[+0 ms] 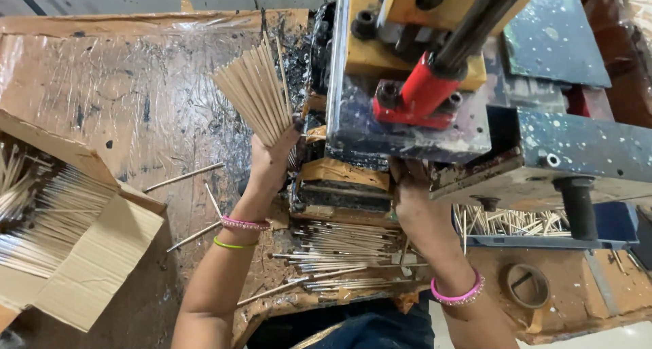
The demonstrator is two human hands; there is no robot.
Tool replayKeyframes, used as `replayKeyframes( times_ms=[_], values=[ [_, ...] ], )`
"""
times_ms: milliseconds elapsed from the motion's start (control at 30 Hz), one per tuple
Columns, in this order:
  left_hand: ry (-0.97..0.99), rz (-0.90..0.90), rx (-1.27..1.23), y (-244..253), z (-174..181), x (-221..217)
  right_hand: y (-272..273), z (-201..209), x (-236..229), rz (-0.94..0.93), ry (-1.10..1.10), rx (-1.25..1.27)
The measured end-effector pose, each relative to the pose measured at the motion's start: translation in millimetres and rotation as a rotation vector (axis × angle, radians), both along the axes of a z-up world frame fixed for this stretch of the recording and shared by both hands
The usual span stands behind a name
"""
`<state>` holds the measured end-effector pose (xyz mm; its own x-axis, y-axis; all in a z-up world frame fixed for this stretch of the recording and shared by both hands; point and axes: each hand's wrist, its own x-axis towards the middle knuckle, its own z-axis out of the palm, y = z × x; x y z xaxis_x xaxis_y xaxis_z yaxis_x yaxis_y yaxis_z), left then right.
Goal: The person operates a manual press machine to process wooden sticks. They repeatedly feed sticks into the machine, pull a lever to activate the press, and then remove the processed sticks.
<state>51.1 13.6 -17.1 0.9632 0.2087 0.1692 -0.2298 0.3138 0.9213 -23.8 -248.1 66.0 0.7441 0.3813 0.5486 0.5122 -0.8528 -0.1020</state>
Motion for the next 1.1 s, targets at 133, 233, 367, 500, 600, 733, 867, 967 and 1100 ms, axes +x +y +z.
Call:
replayKeyframes(
  times_ms=[133,233,367,500,600,733,867,967,1100],
  values=[
    [-0.038,-0.043,0.088,1,-1,0,-12,-30,8,-0.153,0.349,0.108],
    [-0.027,-0.066,-0.003,2,-17,5,-25,-46,7,-0.069,-0.089,-0.039],
    [-0.095,-0.061,-0.026,0,-47,4,-21,3,-3,0.023,-0.185,-0.301],
    [-0.014,0.093,0.026,-10,-12,-25,-14,20,4,-0.258,-0.592,-0.815],
    [0.084,0.091,0.043,-15,13,-58,-21,3,-8,-0.005,-0.022,-0.024],
    [0.089,0.071,0.082,39,-104,-79,-92,-59,-45,-0.094,0.033,0.319],
    [-0.077,-0.058,-0.059,51,-110,-114,-148,-83,-74,-0.400,-0.018,0.416],
    [-0.118,-0.353,0.052,29,-90,-120,-135,-74,-74,-0.407,0.184,0.434],
    [-0.377,-0.554,0.368,-22,-20,-124,-86,-82,-78,0.051,0.689,0.883]
  ],
)
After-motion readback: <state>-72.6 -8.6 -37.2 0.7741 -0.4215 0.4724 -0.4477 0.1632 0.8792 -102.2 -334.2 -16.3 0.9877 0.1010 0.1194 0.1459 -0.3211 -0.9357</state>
